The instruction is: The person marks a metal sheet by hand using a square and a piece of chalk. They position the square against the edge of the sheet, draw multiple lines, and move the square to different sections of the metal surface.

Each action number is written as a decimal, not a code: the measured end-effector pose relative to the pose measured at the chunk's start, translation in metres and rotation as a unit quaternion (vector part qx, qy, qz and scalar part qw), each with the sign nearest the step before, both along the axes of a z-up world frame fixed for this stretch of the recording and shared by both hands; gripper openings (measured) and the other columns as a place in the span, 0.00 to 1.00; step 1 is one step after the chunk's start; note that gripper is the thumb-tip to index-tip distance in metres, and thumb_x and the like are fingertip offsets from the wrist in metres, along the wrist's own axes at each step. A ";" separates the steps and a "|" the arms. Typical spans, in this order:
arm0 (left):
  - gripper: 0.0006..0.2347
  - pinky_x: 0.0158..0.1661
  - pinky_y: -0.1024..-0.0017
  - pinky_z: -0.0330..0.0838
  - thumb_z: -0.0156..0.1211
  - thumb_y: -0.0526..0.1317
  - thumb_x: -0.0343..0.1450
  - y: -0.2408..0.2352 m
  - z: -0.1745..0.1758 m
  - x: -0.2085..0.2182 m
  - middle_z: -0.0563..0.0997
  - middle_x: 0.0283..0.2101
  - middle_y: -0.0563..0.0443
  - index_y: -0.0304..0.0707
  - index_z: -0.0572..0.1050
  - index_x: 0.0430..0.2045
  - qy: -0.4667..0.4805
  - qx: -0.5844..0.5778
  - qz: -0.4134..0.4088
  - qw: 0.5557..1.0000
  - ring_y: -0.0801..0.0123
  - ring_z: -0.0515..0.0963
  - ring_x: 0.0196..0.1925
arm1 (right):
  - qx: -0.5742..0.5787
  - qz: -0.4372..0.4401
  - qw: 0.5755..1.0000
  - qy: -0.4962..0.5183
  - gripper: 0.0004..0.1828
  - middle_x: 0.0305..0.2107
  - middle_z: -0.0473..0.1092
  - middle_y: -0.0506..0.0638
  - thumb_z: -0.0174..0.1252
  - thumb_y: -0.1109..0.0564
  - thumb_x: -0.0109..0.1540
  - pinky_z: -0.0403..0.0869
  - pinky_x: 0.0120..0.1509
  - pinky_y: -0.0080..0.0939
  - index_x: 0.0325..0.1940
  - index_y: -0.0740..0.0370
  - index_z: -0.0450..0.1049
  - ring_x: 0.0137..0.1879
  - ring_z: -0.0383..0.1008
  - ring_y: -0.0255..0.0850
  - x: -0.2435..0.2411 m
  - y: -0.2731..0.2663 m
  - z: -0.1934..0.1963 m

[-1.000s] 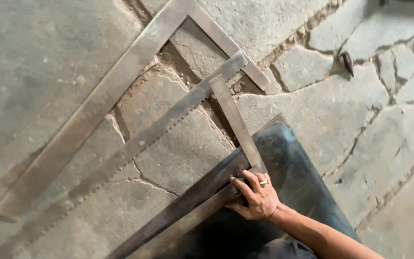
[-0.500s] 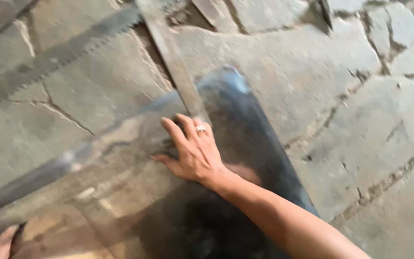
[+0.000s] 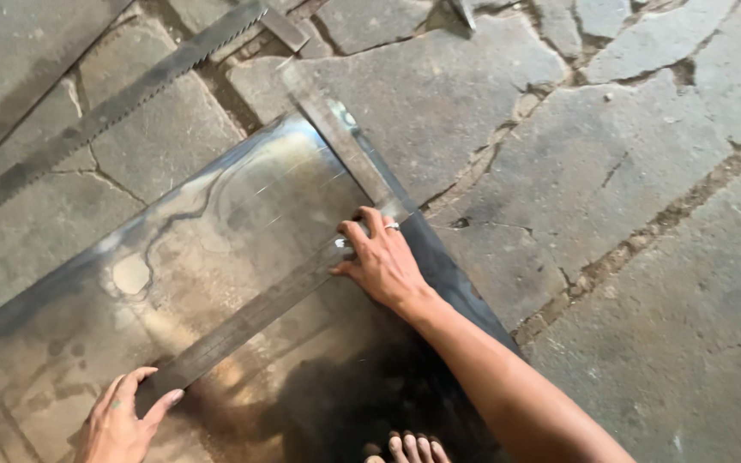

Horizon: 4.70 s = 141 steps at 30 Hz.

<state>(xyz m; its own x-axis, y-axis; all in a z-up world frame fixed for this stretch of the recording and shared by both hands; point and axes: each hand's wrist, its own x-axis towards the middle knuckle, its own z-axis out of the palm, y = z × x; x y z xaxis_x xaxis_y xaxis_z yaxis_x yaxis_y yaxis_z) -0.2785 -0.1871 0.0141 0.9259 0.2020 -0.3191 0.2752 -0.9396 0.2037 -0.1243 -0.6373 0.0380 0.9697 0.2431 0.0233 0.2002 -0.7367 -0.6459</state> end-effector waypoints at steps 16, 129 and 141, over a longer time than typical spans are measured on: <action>0.24 0.47 0.59 0.78 0.67 0.52 0.63 -0.010 0.026 0.017 0.81 0.51 0.49 0.49 0.74 0.52 0.042 -0.005 -0.066 0.997 0.49 0.82 0.50 | 0.001 -0.010 1.000 -0.024 0.36 0.57 0.62 0.64 0.72 0.47 0.53 0.69 0.58 0.58 0.60 0.60 0.69 0.58 0.65 0.64 -0.005 -0.002 0.004; 0.36 0.65 0.47 0.59 0.59 0.62 0.63 0.027 0.006 -0.140 0.70 0.61 0.39 0.35 0.68 0.59 -0.137 0.081 -0.081 0.984 0.44 0.67 0.64 | 0.051 0.263 0.956 -0.122 0.32 0.50 0.67 0.62 0.62 0.52 0.61 0.72 0.51 0.53 0.63 0.75 0.67 0.49 0.71 0.57 -0.131 0.115 -0.016; 0.50 0.65 0.41 0.55 0.78 0.44 0.61 -0.157 0.076 0.066 0.36 0.79 0.49 0.29 0.46 0.73 0.170 -0.005 -0.178 0.969 0.46 0.45 0.77 | -0.060 0.068 0.987 0.134 0.23 0.19 0.73 0.66 0.50 0.59 0.67 0.73 0.35 0.59 0.66 0.63 0.63 0.28 0.76 0.63 -0.091 0.115 0.029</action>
<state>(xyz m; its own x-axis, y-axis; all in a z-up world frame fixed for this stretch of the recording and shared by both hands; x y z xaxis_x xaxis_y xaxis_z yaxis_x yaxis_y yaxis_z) -0.2122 -0.3441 0.0904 0.7778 -0.1161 -0.6177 -0.0144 -0.9858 0.1671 -0.2157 -0.5224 0.0666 0.8957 0.3566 -0.2658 0.1363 -0.7889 -0.5992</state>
